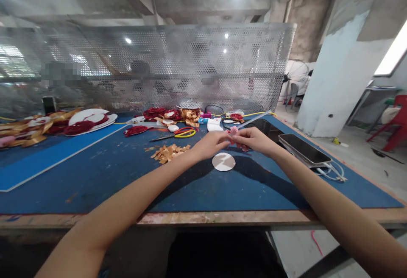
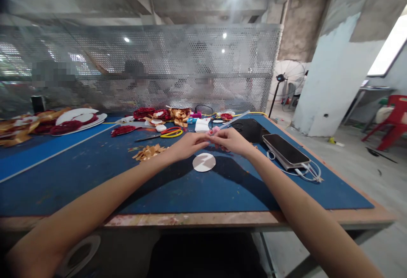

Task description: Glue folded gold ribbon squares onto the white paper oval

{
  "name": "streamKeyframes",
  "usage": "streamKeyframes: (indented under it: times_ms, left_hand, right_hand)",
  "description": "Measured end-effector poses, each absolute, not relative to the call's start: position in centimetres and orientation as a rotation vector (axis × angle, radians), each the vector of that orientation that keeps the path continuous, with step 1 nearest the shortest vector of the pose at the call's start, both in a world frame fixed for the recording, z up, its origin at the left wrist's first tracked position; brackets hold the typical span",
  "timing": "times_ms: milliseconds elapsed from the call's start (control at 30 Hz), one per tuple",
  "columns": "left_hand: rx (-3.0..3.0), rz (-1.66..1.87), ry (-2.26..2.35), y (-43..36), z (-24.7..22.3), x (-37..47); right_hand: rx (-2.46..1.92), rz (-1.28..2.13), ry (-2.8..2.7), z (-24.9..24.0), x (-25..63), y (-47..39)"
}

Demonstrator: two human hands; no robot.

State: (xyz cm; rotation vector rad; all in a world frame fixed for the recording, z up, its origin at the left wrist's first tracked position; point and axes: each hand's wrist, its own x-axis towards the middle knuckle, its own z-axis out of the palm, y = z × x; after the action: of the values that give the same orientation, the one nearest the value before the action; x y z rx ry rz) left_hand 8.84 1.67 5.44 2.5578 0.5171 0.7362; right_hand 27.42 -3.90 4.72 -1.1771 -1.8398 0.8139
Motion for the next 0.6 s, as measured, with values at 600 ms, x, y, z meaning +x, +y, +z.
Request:
streamKeyframes:
  times_ms: [600]
  left_hand:
    - [2.339, 0.502, 0.502, 0.8, 4.7, 9.1]
  right_hand:
    - [-2.356, -0.094, -1.720, 5.5, 33.7, -3.6]
